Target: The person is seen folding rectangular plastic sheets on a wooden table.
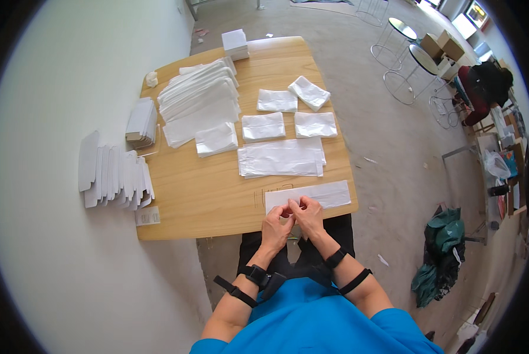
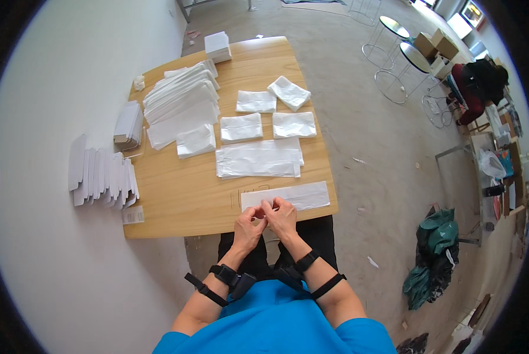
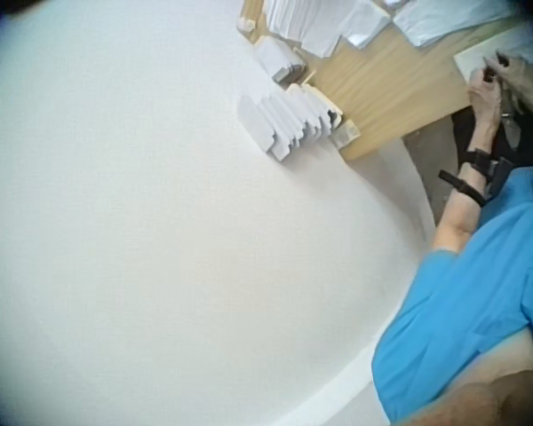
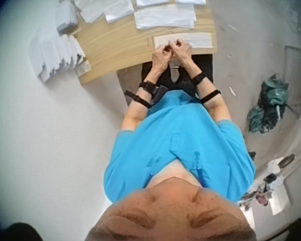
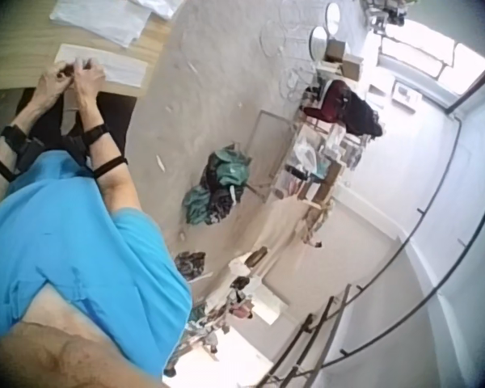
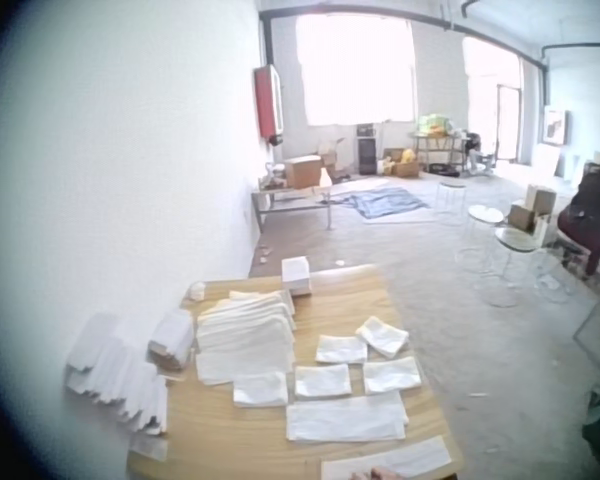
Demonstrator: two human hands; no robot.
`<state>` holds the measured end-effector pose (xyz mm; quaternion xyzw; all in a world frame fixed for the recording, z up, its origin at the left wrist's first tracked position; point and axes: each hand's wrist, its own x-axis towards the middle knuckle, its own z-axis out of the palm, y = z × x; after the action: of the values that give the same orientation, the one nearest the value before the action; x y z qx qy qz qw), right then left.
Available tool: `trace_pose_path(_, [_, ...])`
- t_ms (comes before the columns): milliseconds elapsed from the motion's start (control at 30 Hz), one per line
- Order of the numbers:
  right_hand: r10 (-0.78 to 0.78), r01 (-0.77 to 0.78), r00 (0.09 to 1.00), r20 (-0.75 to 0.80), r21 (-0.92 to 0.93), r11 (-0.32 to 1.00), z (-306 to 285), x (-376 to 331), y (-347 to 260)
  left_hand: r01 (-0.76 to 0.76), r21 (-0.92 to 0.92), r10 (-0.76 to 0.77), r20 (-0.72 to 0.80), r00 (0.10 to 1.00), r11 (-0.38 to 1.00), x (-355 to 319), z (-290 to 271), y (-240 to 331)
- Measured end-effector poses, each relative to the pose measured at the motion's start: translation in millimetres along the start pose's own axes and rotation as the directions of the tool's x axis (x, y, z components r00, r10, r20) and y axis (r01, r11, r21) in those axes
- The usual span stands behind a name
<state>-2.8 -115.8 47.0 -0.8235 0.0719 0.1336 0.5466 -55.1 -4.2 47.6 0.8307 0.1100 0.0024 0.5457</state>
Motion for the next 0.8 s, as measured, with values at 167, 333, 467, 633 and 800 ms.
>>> trace_pose_path(167, [-0.091, 0.05, 0.979, -0.181, -0.215, 0.975, -4.2, 11.0, 30.4, -0.037, 0.035, 0.037, -0.006, 0.999, 0.999, 4.9, 2.7, -1.6])
trace_pose_path(333, [-0.067, 0.028, 0.966, -0.25, -0.155, 0.987, -6.9, 16.2, 33.0, -0.224, 0.224, 0.228, 0.006, 0.974, 0.949, 16.5, 0.4, -4.3])
trace_pose_path(467, [-0.06, 0.0, 0.96, -0.272, -0.216, 0.976, -8.3, 22.4, 34.2, -0.298, 0.346, 0.302, 0.044, 0.952, 0.89, 21.1, 5.0, -6.3])
trace_pose_path(633, [-0.006, -0.058, 0.968, -0.253, -0.245, 0.968, -10.1, 28.9, 34.2, -0.334, 0.397, 0.327, 0.09, 0.941, 0.855, 22.8, 8.9, -10.3])
trace_pose_path(800, [-0.005, -0.052, 0.97, -0.244, -0.227, 0.973, -9.0, 31.3, 36.4, -0.308, 0.401, 0.291, 0.104, 0.951, 0.863, 24.2, 9.7, -14.1])
